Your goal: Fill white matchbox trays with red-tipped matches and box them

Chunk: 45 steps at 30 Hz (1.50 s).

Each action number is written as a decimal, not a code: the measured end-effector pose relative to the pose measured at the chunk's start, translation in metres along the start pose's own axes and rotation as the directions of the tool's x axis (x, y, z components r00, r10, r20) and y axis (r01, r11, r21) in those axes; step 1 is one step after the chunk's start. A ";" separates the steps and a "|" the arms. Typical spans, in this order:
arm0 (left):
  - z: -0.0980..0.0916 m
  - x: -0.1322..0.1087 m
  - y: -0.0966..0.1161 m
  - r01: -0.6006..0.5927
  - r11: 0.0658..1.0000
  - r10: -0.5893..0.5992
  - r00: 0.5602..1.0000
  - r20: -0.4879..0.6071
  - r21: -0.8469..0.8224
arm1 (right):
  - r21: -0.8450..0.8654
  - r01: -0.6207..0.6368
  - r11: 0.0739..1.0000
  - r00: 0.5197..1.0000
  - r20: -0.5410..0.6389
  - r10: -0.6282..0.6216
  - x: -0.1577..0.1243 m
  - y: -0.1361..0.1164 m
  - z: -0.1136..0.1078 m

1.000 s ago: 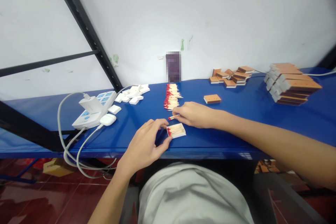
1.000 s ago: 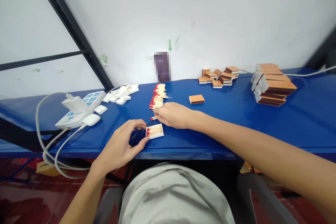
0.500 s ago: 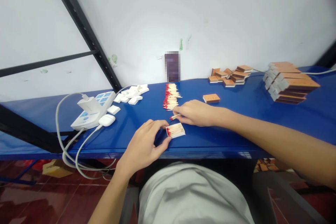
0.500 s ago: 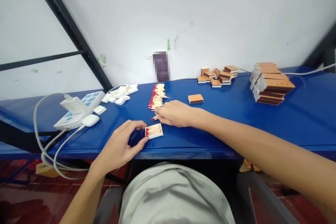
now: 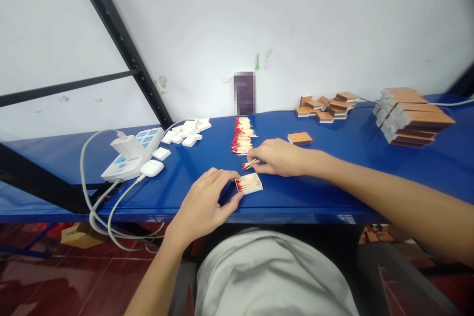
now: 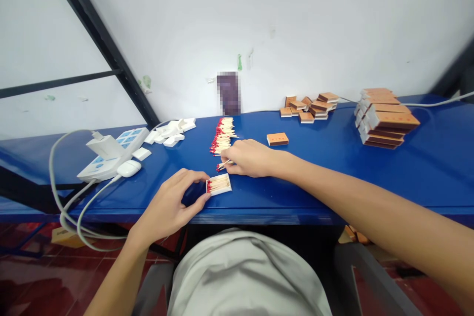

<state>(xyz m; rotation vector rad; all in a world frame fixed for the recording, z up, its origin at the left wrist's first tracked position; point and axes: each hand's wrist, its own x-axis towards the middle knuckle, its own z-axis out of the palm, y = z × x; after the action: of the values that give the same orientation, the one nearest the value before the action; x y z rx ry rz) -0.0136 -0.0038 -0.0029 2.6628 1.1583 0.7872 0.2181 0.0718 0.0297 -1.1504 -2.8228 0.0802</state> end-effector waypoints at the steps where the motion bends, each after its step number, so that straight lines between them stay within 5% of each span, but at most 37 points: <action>1: 0.000 0.000 0.000 -0.005 1.000 0.005 1.000 0.002 0.000 | 0.009 0.003 1.000 1.000 0.001 -0.003 0.000 0.001 0.000; 25: 0.000 -0.001 0.000 -0.026 1.000 0.026 1.000 -0.003 0.000 | 0.075 0.174 0.982 0.985 -0.029 -0.172 0.000 0.015 0.011; 31: 0.002 -0.002 -0.003 0.033 0.999 -0.034 0.999 -0.021 -0.023 | 0.257 0.186 0.948 0.979 -0.130 -0.157 -0.001 0.009 0.004; 36: 0.005 -0.001 -0.005 0.068 0.996 -0.070 0.997 -0.031 -0.066 | 0.460 0.202 0.865 0.976 -0.020 -0.218 -0.006 -0.005 -0.008; 45: 0.001 -0.001 -0.001 -0.009 1.000 0.009 1.000 -0.001 0.012 | 0.453 0.217 0.865 0.975 -0.051 -0.218 -0.005 -0.013 0.000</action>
<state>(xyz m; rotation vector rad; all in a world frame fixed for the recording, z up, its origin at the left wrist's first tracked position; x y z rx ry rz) -0.0147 -0.0032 -0.0041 2.6789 1.1558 0.7862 0.2128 0.0593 0.0309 -0.7216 -2.6918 0.6876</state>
